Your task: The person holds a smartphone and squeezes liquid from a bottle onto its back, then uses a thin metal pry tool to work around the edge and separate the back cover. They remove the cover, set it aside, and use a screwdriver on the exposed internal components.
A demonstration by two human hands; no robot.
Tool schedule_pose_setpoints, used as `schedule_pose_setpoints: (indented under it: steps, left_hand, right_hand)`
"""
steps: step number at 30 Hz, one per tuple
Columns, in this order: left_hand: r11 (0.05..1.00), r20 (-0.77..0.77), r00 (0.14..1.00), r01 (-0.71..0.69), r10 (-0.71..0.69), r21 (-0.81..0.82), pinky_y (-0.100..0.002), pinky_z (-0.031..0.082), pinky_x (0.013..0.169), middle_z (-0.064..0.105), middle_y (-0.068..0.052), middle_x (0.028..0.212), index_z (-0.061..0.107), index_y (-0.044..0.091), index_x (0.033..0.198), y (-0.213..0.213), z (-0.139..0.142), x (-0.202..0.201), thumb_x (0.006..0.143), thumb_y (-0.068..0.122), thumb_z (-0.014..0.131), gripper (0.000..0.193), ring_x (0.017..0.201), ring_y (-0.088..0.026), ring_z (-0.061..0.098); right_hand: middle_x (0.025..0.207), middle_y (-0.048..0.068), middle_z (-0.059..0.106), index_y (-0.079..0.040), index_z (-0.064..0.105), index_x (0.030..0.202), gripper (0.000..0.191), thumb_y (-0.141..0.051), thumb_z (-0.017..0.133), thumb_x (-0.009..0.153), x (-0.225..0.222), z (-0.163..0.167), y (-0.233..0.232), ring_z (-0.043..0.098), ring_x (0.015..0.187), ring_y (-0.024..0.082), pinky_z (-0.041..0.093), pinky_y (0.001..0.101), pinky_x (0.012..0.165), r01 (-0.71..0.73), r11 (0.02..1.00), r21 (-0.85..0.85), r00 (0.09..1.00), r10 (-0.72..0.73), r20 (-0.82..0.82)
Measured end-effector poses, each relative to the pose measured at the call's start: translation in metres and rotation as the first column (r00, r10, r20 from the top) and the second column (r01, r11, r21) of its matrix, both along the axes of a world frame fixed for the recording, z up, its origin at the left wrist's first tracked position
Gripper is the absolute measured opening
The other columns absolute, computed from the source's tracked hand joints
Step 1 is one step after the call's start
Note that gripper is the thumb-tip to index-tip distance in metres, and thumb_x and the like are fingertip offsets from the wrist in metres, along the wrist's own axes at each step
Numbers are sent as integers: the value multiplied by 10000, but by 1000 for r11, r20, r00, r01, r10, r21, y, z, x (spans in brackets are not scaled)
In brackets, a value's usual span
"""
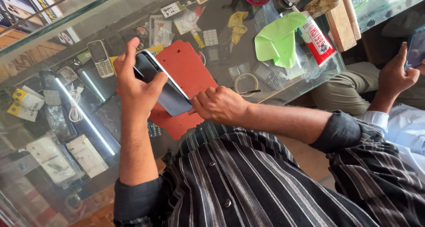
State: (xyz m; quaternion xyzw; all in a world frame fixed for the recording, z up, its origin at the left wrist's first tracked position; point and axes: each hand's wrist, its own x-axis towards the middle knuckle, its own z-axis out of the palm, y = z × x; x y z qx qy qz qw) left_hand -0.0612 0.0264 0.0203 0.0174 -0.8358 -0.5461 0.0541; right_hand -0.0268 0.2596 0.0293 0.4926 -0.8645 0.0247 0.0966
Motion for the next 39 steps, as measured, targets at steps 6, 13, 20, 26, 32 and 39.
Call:
schedule_pose_setpoints:
  steps: [6, 13, 20, 26, 32, 39]
  left_hand:
    - [869, -149, 976, -67, 159, 490, -276, 497, 1025, 397, -78, 1450, 392, 111, 1614, -1, 13, 10, 929, -3, 804, 808, 1153, -144, 488]
    - [916, -163, 948, -204, 273, 345, -357, 451, 1185, 355, -164, 1587, 228, 68, 1657, 6, -2, 15, 981, 59, 740, 848, 1401, -260, 480]
    - [938, -382, 896, -306, 226, -163, -432, 320, 1271, 406, -188, 1521, 363, 13, 1518, -10, -12, 20, 1037, 58, 620, 547, 1450, -346, 422]
    - [906, -491, 871, -235, 34, -353, -615, 218, 1308, 476, -149, 1280, 537, 62, 1131, -15, -11, 7, 997, -5, 589, 158, 1407, -381, 485]
    - [866, -472, 881, -213, -30, -453, -689, 144, 1326, 518, -97, 1151, 598, 97, 1092, -13, -12, -1, 1042, 31, 585, 84, 1360, -327, 549]
    - [824, -542, 825, -190, -161, -534, -758, 52, 1233, 525, -112, 1186, 612, 108, 1123, -9, -17, -4, 1055, 428, 741, 352, 1417, -420, 448]
  right_hand:
    - [811, -27, 544, -114, 640, 1015, 128, -229, 655, 959, -33, 28, 8, 560, 735, 117, 435, 284, 552, 192, 979, -63, 958, -201, -207]
    - [743, 72, 599, -13, 572, 1023, 202, -201, 640, 998, -46, 38, -4, 625, 646, 254, 459, 391, 487, 271, 921, -280, 944, -197, 266]
    - [650, 99, 592, -40, 504, 993, 193, -169, 641, 1034, -42, 21, -15, 607, 573, 334, 446, 448, 484, 349, 910, -224, 872, -228, 434]
    - [844, 143, 617, -31, 547, 997, 108, -57, 647, 966, -44, 16, -7, 637, 746, 355, 501, 445, 618, 408, 818, -405, 855, -187, 484]
    - [962, 157, 614, -6, 666, 1022, 71, 15, 707, 968, -73, -2, 22, 648, 740, 313, 509, 417, 654, 634, 629, -450, 760, -401, 512]
    - [1201, 175, 607, -14, 635, 1243, 331, -34, 778, 945, -81, -16, 77, 574, 1111, 341, 485, 426, 949, 549, 479, -685, 778, -592, 209]
